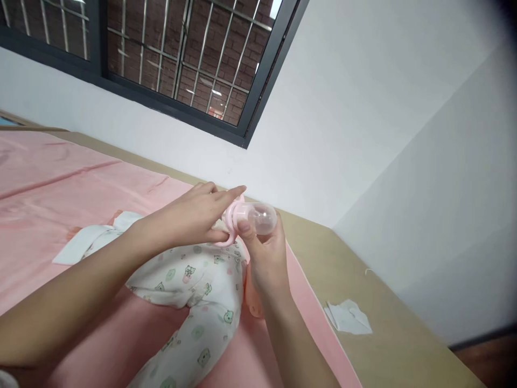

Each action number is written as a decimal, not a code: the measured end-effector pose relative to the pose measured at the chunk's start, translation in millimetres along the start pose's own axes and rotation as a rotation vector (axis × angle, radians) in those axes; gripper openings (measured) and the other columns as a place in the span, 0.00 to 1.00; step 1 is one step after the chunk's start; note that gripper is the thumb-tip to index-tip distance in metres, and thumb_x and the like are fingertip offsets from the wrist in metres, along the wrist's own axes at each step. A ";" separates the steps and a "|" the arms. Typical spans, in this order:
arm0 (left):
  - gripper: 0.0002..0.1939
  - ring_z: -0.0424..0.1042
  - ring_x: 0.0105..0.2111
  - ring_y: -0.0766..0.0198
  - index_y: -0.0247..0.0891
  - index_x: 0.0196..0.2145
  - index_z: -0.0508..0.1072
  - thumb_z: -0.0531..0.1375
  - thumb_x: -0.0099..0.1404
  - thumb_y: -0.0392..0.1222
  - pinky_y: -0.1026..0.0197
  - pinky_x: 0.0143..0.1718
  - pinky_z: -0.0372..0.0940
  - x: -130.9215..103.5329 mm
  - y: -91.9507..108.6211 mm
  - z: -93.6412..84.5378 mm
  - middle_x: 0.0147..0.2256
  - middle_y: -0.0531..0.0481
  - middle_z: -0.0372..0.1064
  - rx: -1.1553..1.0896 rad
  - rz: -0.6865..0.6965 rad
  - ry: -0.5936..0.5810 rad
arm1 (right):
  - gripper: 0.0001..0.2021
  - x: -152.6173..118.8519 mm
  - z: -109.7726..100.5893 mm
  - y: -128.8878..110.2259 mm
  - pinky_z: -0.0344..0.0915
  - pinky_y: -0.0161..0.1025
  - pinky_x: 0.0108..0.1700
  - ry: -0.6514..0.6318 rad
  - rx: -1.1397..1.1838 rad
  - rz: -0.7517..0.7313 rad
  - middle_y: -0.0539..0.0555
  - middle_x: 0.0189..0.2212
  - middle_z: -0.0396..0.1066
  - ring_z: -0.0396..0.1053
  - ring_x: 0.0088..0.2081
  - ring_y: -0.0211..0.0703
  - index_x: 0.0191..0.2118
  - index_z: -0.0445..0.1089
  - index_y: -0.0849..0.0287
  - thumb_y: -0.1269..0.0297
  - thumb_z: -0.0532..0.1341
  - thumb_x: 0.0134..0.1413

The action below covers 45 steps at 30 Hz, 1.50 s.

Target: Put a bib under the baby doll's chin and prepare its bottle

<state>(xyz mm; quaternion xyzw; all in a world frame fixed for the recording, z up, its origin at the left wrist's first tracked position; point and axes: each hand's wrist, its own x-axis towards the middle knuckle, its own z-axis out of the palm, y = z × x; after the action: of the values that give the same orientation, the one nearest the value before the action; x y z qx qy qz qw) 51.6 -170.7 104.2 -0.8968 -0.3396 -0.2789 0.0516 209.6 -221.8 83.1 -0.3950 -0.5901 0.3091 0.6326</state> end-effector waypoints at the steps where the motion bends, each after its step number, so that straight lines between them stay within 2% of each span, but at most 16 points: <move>1: 0.38 0.64 0.46 0.50 0.37 0.64 0.53 0.60 0.58 0.43 0.56 0.45 0.61 0.3 0.4 0.2 0.40 0.46 0.71 -0.002 -0.007 0.006 | 0.22 -1.0 0.8 -0.2 0.69 0.41 0.45 -0.018 0.003 0.003 0.53 0.44 0.70 0.69 0.44 0.42 0.47 0.62 0.55 0.53 0.66 0.49; 6: 0.29 0.60 0.55 0.50 0.39 0.58 0.60 0.58 0.58 0.37 0.52 0.52 0.58 1.9 0.5 2.3 0.53 0.44 0.67 -0.007 0.096 0.012 | 0.22 1.0 -2.6 1.2 0.67 0.43 0.52 -0.087 -0.055 -0.049 0.53 0.51 0.66 0.66 0.51 0.43 0.50 0.61 0.51 0.56 0.66 0.51; 10: 0.23 0.62 0.50 0.49 0.35 0.52 0.64 0.57 0.56 0.33 0.52 0.49 0.60 3.0 -5.0 4.7 0.46 0.42 0.69 0.064 0.107 -0.057 | 0.20 3.6 -6.3 5.2 0.64 0.44 0.55 -0.139 -0.220 -0.089 0.51 0.54 0.64 0.63 0.56 0.43 0.50 0.64 0.49 0.60 0.65 0.51; 14: 0.18 0.62 0.47 0.51 0.35 0.45 0.66 0.57 0.55 0.32 0.55 0.44 0.61 2.3 -14.6 6.9 0.41 0.44 0.69 0.028 0.154 -0.114 | 0.20 6.8 -9.3 9.7 0.67 0.43 0.51 -0.189 -0.311 -0.055 0.53 0.52 0.66 0.65 0.53 0.45 0.49 0.64 0.51 0.58 0.66 0.50; 18: 0.20 0.59 0.48 0.51 0.35 0.48 0.64 0.55 0.56 0.30 0.57 0.42 0.61 1.5 -19.2 8.8 0.41 0.44 0.67 -0.047 0.189 -0.172 | 0.20 9.3 -11.9 11.8 0.67 0.43 0.49 -0.211 -0.330 -0.025 0.54 0.49 0.67 0.66 0.51 0.45 0.49 0.64 0.53 0.56 0.65 0.51; 24: 0.22 0.59 0.49 0.51 0.34 0.49 0.63 0.54 0.56 0.28 0.58 0.39 0.60 0.4 -16.6 5.8 0.41 0.43 0.67 -0.054 0.156 -0.264 | 0.20 9.3 -14.3 12.8 0.67 0.43 0.48 -0.247 -0.306 -0.010 0.54 0.49 0.68 0.67 0.49 0.45 0.49 0.64 0.53 0.57 0.65 0.50; 31: 0.23 0.61 0.49 0.52 0.39 0.50 0.63 0.54 0.55 0.30 0.56 0.42 0.59 -0.7 -16.3 4.3 0.43 0.45 0.69 -0.098 0.168 -0.219 | 0.20 8.5 -13.8 9.0 0.68 0.41 0.46 -0.236 -0.285 0.012 0.53 0.50 0.67 0.67 0.49 0.44 0.48 0.65 0.52 0.57 0.67 0.48; 37: 0.21 0.59 0.49 0.52 0.34 0.48 0.63 0.54 0.56 0.29 0.58 0.40 0.60 -0.9 -12.7 0.7 0.43 0.43 0.67 -0.049 0.131 -0.285 | 0.21 10.3 -14.3 7.0 0.69 0.39 0.46 -0.253 -0.214 0.036 0.53 0.49 0.67 0.68 0.48 0.42 0.46 0.66 0.53 0.58 0.68 0.46; 45: 0.18 0.59 0.49 0.52 0.36 0.46 0.63 0.53 0.56 0.30 0.58 0.40 0.60 -0.3 -15.7 3.1 0.43 0.44 0.67 -0.032 0.161 -0.268 | 0.22 12.9 -18.8 6.0 0.69 0.38 0.44 -0.269 -0.204 0.065 0.54 0.49 0.68 0.69 0.46 0.42 0.47 0.66 0.54 0.56 0.69 0.45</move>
<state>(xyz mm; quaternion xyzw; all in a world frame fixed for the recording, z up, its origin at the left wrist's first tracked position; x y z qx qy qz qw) 42.8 -158.1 100.0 -0.9510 -0.2661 -0.1571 0.0134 230.1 -210.3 84.6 -0.4311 -0.6847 0.3177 0.4943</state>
